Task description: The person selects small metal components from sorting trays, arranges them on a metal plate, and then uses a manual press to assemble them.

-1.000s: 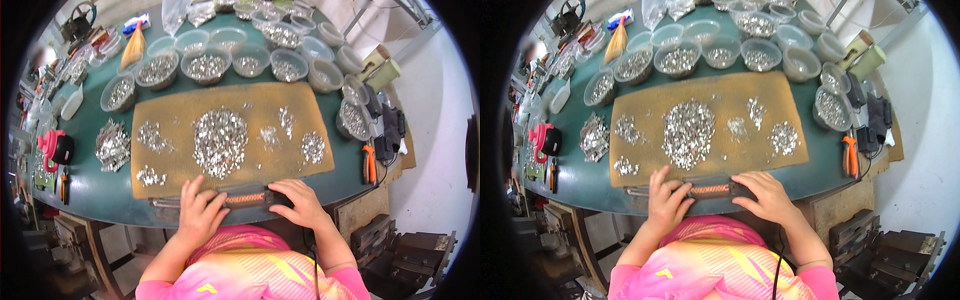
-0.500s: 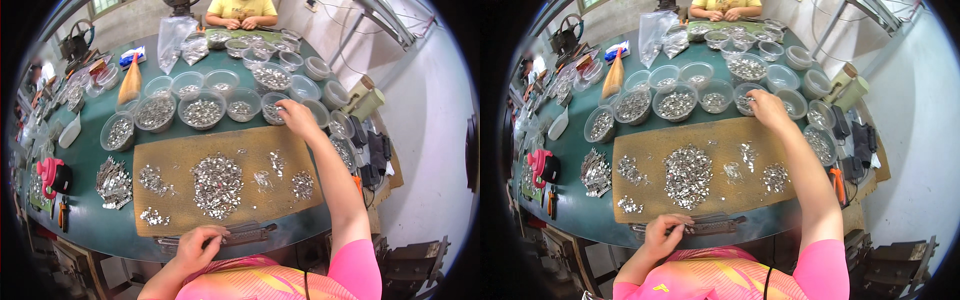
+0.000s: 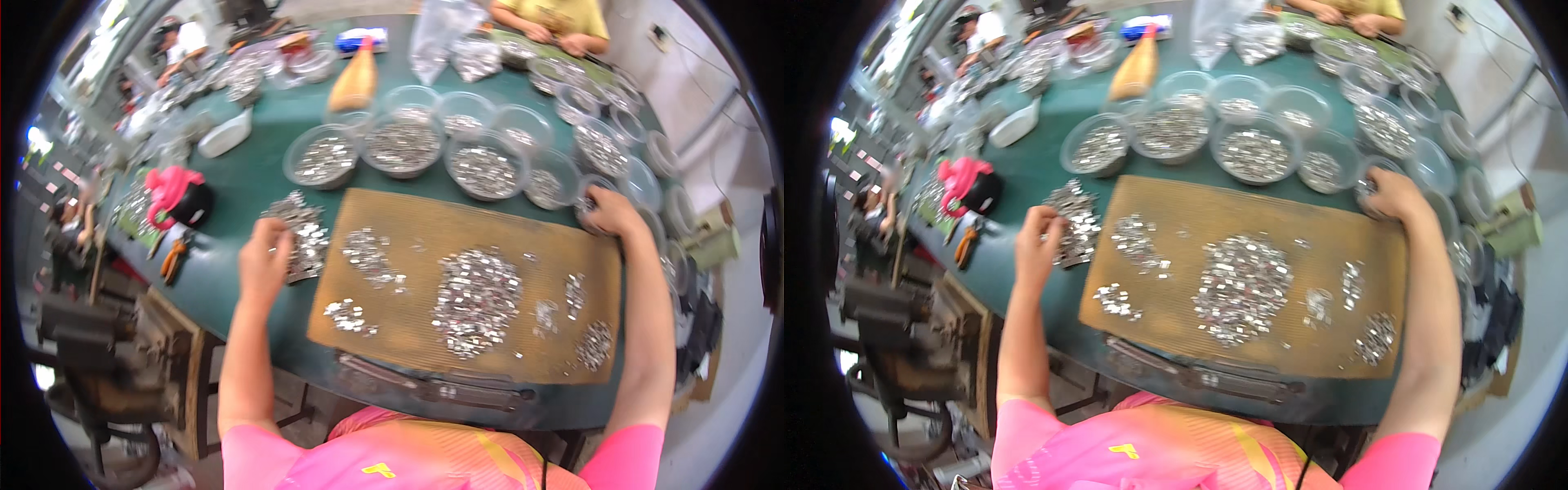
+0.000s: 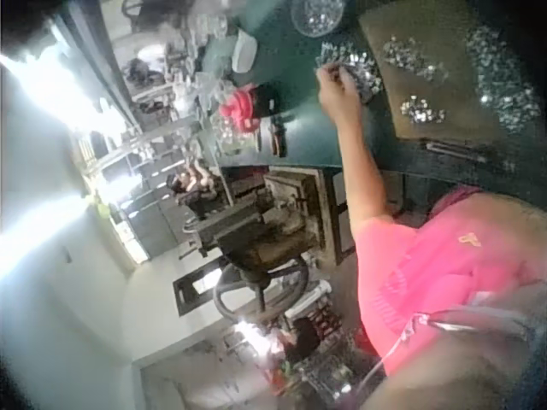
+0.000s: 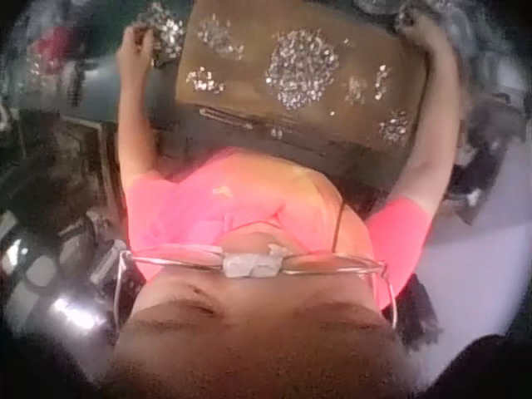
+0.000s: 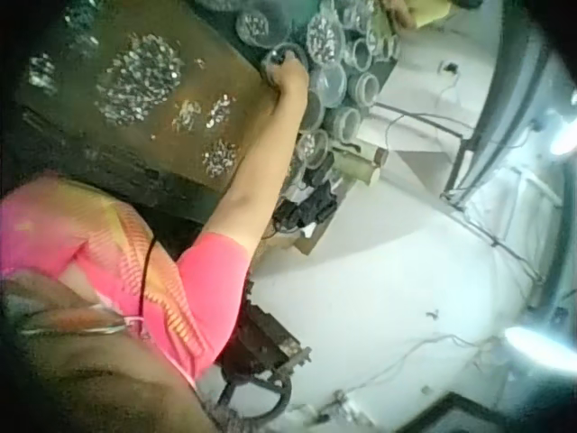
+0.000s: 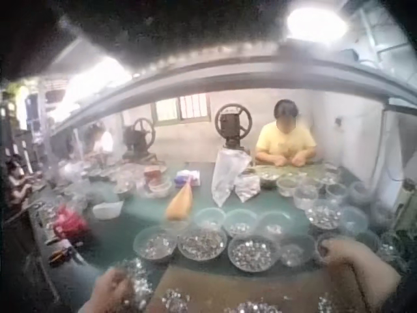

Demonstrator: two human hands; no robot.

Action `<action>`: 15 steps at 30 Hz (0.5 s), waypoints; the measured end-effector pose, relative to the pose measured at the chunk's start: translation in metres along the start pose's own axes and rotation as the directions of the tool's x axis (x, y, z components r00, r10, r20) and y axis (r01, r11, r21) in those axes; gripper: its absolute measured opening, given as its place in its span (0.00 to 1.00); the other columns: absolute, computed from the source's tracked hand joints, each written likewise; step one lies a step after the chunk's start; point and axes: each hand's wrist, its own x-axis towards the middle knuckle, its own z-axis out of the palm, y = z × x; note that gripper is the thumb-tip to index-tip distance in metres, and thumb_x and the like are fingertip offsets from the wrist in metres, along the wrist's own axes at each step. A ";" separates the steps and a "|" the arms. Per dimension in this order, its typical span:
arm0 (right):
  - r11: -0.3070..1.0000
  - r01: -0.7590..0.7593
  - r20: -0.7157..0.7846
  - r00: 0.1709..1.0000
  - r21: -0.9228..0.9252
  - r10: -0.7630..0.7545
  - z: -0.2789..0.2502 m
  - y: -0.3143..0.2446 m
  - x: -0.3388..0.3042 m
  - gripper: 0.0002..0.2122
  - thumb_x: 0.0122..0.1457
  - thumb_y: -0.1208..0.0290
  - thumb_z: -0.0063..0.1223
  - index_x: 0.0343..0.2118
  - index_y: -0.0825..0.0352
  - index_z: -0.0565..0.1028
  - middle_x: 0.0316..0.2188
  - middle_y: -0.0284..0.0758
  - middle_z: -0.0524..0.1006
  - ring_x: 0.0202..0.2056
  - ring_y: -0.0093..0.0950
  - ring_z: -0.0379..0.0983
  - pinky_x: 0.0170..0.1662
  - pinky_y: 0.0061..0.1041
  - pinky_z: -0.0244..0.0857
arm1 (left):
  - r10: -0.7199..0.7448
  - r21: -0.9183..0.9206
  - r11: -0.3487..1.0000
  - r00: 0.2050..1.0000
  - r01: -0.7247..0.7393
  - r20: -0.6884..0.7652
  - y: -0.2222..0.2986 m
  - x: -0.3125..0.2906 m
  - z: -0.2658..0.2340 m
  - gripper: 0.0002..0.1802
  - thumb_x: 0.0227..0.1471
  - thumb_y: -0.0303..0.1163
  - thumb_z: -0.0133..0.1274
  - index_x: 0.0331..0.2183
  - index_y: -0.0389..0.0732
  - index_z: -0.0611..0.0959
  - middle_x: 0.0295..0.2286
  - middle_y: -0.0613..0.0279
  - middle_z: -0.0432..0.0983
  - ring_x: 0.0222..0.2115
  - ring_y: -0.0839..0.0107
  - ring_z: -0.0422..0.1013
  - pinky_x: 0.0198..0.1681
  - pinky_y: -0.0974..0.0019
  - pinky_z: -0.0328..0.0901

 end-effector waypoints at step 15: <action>0.861 -0.142 0.018 0.988 0.488 0.153 0.002 -0.004 -0.014 0.16 0.52 0.66 0.64 0.46 0.58 0.83 0.35 0.42 0.84 0.36 0.36 0.82 0.44 0.35 0.74 | 0.396 0.145 0.902 0.913 -0.406 0.096 0.050 -0.032 0.021 0.08 0.54 0.18 0.57 0.38 0.34 0.80 0.45 0.49 0.77 0.53 0.47 0.70 0.58 0.50 0.63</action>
